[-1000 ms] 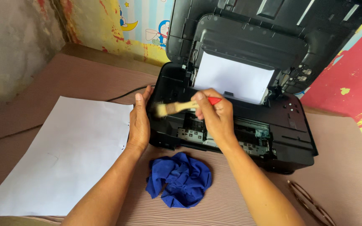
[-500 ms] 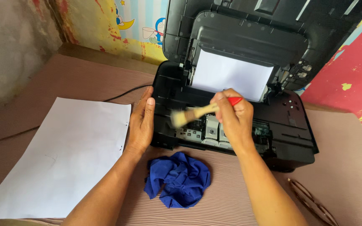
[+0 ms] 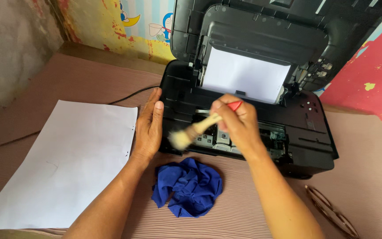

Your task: The person cleans the interior of an open printer using a small brush and a blue cloth. They systematically brush dust and debris from the paper path, rollers, and cartridge area, then wipe the surfaces with the cloth.

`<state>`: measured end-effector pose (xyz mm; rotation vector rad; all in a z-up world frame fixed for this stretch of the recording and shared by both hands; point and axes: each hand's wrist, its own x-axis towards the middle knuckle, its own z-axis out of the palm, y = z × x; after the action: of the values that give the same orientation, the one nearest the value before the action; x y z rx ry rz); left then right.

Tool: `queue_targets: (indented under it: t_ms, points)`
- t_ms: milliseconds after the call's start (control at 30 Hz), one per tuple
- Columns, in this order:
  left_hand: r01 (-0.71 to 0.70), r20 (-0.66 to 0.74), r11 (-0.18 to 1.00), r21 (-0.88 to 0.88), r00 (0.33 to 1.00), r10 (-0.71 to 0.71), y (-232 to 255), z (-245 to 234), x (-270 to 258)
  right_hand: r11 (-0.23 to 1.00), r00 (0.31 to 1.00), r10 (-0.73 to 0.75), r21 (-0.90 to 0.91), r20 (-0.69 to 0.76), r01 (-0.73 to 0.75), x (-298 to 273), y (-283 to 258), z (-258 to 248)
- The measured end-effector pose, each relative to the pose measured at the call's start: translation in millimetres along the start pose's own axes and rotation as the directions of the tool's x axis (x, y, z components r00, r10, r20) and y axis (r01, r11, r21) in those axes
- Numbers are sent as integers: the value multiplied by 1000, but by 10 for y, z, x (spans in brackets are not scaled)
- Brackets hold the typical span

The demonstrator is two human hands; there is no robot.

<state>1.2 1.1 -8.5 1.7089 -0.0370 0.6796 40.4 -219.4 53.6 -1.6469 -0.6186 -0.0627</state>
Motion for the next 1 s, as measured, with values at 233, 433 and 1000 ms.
queue_targets:
  t_ms: [233,433,1000]
  points:
    - [-9,14,1000,-14,1000,9,12,-10,8,996,995,-88,21,-45,89,-27,17,0]
    - [5,9,1000,-18,1000,-5,-22,-26,16,966,961,-226,-93,160,243,-215,-138,82]
    - [-277,65,858,432,959,276,101,0,-45,802,902,-276,-438,332,406,-580,-228,-57]
